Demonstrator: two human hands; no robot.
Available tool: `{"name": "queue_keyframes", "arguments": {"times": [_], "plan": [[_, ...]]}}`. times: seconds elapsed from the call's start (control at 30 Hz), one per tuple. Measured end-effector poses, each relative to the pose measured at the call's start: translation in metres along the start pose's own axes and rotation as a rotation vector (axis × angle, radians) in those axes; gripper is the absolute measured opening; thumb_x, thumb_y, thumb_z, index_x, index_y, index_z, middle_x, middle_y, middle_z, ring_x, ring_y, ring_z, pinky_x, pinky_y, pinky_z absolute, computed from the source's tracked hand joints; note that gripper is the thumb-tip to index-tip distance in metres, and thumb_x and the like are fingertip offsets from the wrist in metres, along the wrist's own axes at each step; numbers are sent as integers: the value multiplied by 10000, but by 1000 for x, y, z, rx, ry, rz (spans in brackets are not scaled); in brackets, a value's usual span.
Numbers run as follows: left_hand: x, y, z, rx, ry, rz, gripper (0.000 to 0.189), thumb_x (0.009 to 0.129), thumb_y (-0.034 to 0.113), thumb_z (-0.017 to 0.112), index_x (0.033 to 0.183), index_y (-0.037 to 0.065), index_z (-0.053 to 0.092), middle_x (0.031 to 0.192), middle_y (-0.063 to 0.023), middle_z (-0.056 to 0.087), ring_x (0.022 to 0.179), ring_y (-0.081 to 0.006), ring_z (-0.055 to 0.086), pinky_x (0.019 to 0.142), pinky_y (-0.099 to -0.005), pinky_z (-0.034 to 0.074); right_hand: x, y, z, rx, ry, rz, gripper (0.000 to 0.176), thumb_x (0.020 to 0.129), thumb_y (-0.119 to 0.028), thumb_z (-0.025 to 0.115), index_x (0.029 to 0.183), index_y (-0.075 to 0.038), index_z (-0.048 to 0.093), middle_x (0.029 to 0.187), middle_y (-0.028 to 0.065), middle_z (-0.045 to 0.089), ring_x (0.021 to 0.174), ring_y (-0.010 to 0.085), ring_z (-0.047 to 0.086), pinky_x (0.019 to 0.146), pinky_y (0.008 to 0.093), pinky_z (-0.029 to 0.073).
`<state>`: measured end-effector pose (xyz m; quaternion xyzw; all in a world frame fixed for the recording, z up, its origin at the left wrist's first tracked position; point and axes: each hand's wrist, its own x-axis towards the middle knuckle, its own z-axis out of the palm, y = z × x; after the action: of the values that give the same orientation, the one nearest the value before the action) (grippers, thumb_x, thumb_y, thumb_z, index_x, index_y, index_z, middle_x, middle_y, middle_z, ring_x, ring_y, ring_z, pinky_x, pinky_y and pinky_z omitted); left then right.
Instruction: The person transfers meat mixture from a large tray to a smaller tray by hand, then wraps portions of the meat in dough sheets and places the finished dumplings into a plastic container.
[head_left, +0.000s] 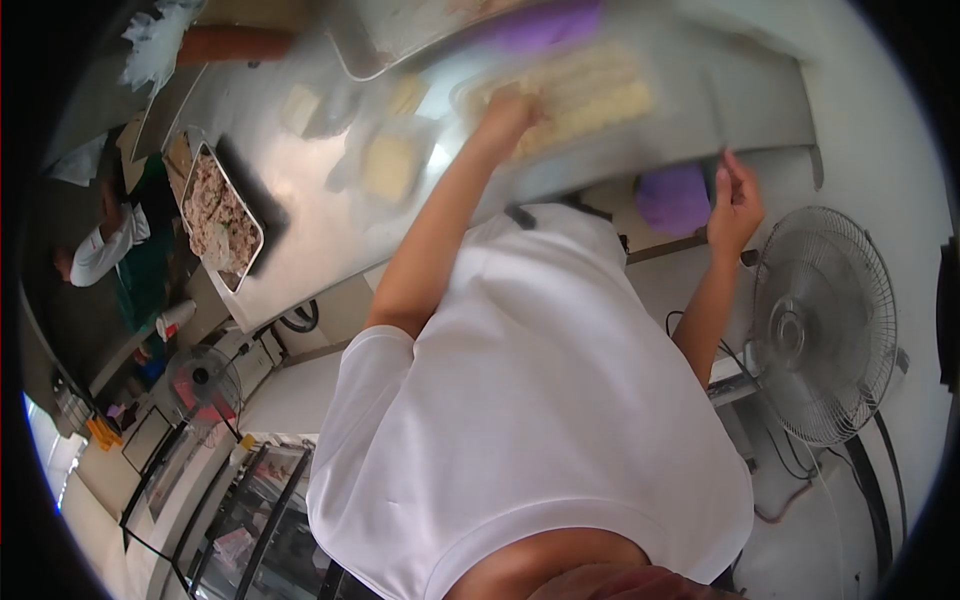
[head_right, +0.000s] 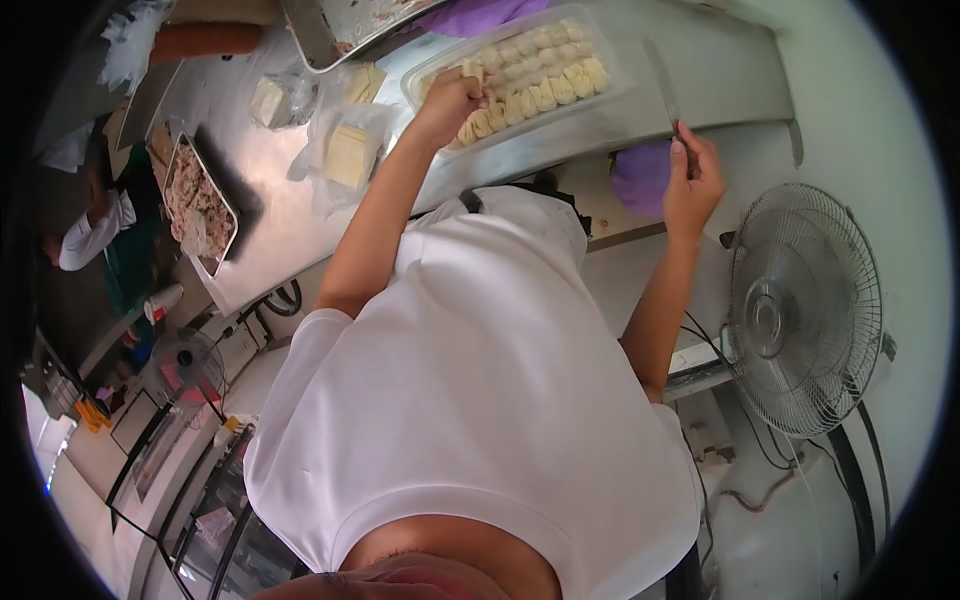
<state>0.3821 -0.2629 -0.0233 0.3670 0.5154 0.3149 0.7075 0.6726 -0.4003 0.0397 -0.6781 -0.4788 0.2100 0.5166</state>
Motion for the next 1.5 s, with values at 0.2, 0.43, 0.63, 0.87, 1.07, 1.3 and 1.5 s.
{"name": "queue_keyframes", "arguments": {"times": [0.2, 0.43, 0.63, 0.87, 1.07, 1.3, 1.5], "plan": [[37, 16, 69, 696, -144, 82, 332, 788, 102, 554, 1080, -55, 571, 896, -154, 639, 785, -199, 620, 692, -308, 495, -20, 10, -11, 70, 60, 122, 197, 905, -33, 564, 1086, 12, 629, 986, 48, 603, 836, 79, 559, 732, 198, 449], [76, 3, 110, 1101, -64, 590, 250, 761, 149, 649, 968, 38, 561, 824, -134, 663, 780, -302, 641, 723, -374, 510, -35, 22, -23, 97, 116, 109, 205, 898, -8, 561, 1092, 23, 620, 1000, 61, 599, 839, 91, 566, 740, 205, 458], [79, 9, 104, 1275, -214, 675, 337, 720, 97, 656, 1044, 88, 565, 953, -83, 600, 887, -292, 606, 782, -384, 497, -32, 26, -24, 108, 145, 154, 209, 895, -10, 567, 1095, 21, 620, 1002, 61, 603, 866, 100, 575, 760, 213, 464], [99, 10, 99, 1250, -364, 721, 367, 715, 19, 637, 1071, 93, 585, 1021, -91, 521, 953, -275, 579, 804, -373, 486, -6, 25, -10, 149, 92, 167, 205, 898, -33, 576, 1091, 18, 623, 1010, 48, 600, 884, 98, 574, 784, 211, 460], [115, 3, 96, 1136, -473, 724, 340, 706, -10, 637, 1031, 83, 602, 940, -100, 528, 887, -260, 587, 751, -365, 493, 8, 33, -2, 222, 45, 158, 215, 899, -19, 566, 1105, 20, 611, 1026, 51, 600, 906, 100, 571, 796, 218, 461], [76, 21, 103, 1281, -234, 735, 316, 732, 43, 625, 1040, 112, 598, 949, -84, 531, 926, -257, 577, 748, -377, 488, 25, 30, 4, 183, 38, 270, 245, 907, -47, 560, 1143, 17, 586, 1055, 67, 615, 905, 113, 592, 778, 215, 466], [-4, 35, 19, 985, 314, 874, 258, 760, 105, 640, 1013, 108, 591, 976, -87, 561, 934, -281, 574, 751, -380, 485, 38, 33, 9, 404, -130, 220, 234, 930, -58, 516, 1144, 35, 534, 970, 100, 612, 721, 84, 526, 576, 220, 431]]}}
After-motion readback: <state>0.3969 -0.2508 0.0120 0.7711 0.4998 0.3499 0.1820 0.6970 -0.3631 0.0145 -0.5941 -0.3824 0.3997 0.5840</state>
